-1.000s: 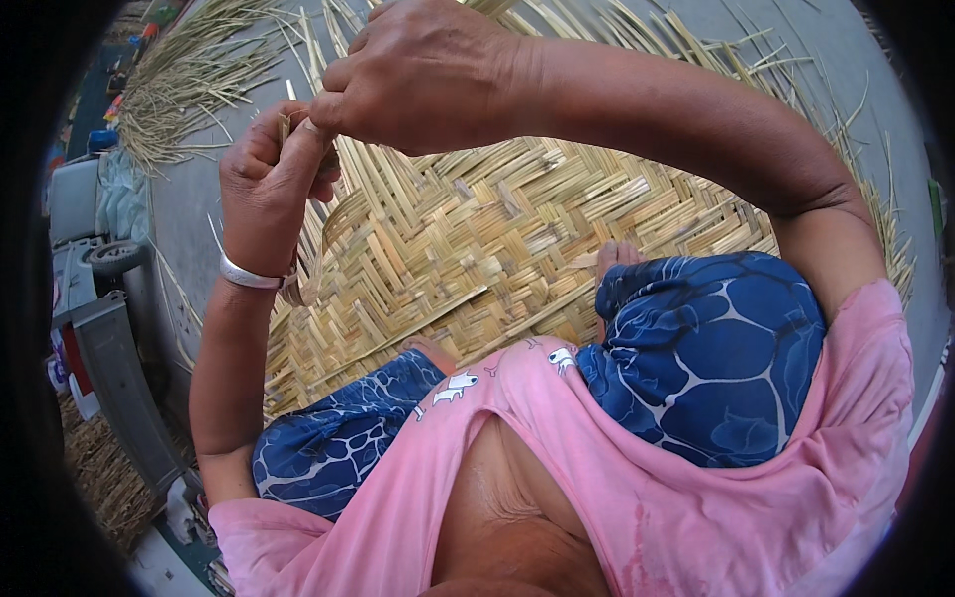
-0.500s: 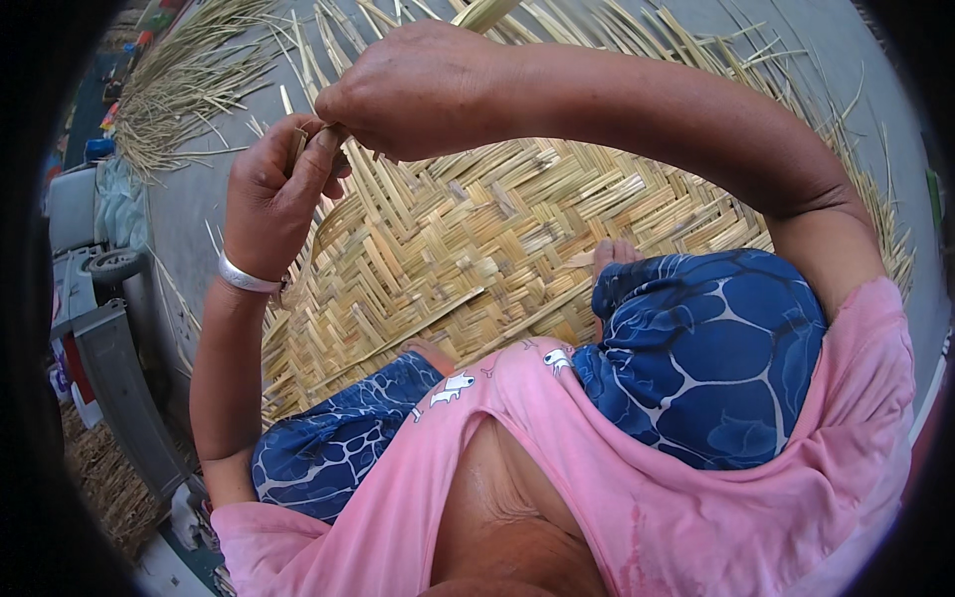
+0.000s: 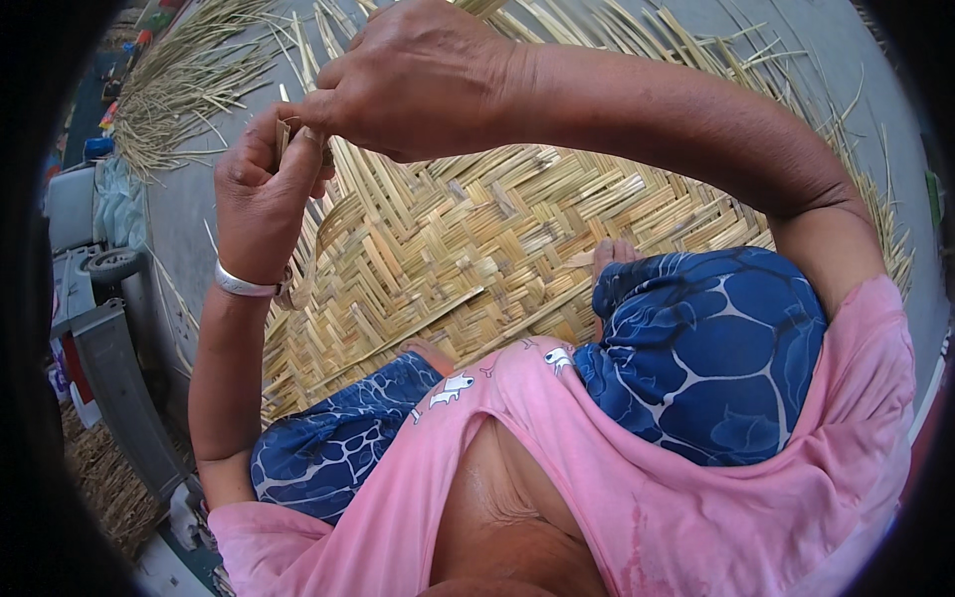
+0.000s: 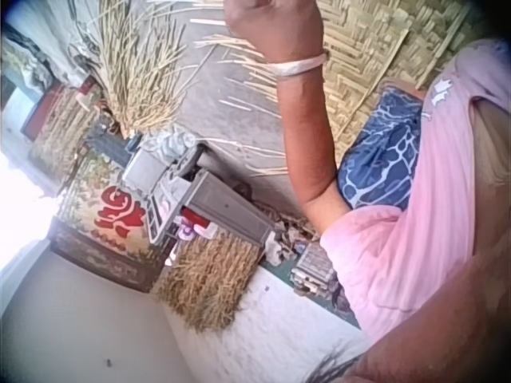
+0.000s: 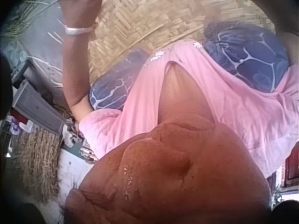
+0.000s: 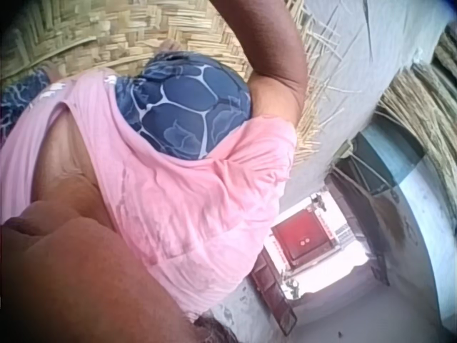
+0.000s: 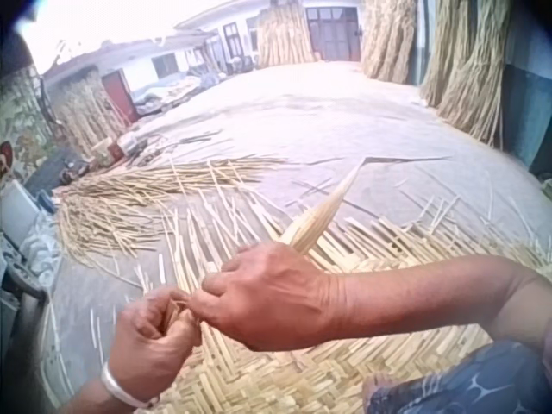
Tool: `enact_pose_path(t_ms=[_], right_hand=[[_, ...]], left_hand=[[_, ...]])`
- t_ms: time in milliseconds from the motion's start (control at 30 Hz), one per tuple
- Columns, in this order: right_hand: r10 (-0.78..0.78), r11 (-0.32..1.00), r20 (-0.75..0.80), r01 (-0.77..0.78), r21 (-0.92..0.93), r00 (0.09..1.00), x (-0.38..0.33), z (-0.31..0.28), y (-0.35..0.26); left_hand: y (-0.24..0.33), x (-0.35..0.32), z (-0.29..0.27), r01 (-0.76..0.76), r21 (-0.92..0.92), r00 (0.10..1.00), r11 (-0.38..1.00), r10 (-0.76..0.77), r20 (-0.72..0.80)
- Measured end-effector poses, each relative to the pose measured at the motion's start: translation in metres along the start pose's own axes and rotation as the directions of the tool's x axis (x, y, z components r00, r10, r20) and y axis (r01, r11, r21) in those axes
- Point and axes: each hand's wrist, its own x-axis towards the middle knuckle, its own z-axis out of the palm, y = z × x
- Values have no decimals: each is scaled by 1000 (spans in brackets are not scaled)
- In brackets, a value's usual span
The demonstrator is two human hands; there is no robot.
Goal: The person sits on the floor and weaves a mat using dried palm leaves. They interlace the leaves by hand, adjusting and tightening the weave as they work.
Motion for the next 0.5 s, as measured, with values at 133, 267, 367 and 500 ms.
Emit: enact_pose_path(t_ms=[133, 267, 367, 500], right_hand=[[-62, 996, -98, 69, 62, 993, 3, 0, 1], [-112, 993, -171, 115, 8, 979, 5, -7, 0], [-60, 996, -115, 67, 55, 992, 9, -14, -4], [178, 927, 263, -251, 278, 948, 3, 4, -2]], left_hand=[[12, -5, -6, 140, -297, 990, 944, -126, 66], [11, -4, -14, 290, -581, 952, 761, -170, 254], [2, 0, -19, 313, -580, 939, 752, -151, 311], [-3, -1, -10, 241, -302, 963, 922, -190, 191]])
